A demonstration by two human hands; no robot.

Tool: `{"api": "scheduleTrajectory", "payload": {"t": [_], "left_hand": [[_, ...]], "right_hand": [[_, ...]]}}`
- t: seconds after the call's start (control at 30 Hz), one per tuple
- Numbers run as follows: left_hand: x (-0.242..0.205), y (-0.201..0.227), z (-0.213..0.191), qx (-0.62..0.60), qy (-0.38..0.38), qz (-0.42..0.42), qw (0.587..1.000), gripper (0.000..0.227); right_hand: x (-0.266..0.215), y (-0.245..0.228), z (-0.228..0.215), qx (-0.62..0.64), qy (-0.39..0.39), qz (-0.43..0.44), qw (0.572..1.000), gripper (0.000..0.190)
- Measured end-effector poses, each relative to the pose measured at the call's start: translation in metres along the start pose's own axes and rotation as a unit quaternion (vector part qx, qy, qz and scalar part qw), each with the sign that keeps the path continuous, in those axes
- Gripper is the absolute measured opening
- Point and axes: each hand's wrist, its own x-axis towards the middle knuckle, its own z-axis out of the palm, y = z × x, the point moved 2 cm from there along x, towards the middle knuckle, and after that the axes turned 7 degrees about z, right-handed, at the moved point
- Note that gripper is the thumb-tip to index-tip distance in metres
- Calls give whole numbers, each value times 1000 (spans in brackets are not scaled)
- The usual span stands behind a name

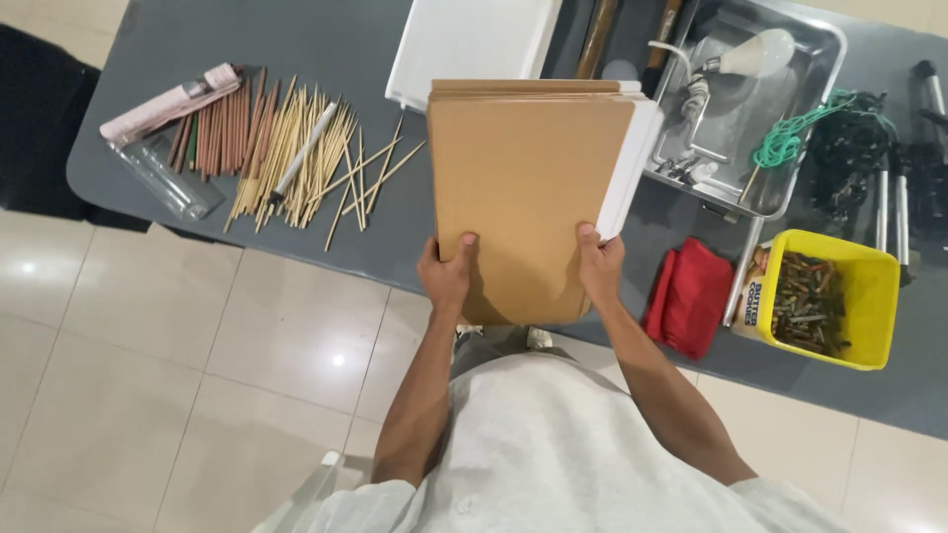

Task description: Organize paper folders and clean wooden skewers using a red cloth.

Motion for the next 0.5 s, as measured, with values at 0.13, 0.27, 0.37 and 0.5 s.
{"api": "scheduleTrajectory", "payload": {"t": [0.13,0.27,0.37,0.5], "left_hand": [[-10,-6,-9,198,-52,-118,972,79],[-24,-28,-11,247,-101,-183,946,90],[-27,-19,-16,244,-124,-232,933,92],[-27,-23,-17,256,-170,-244,920,97]], "right_hand": [[-18,-32,9,-108,13,137,985,57],[-23,3,-4,-231,9,239,943,74],[-28,34,-9,-264,-2,265,927,87],[-44,45,-12,-243,-16,296,924,86]]}}
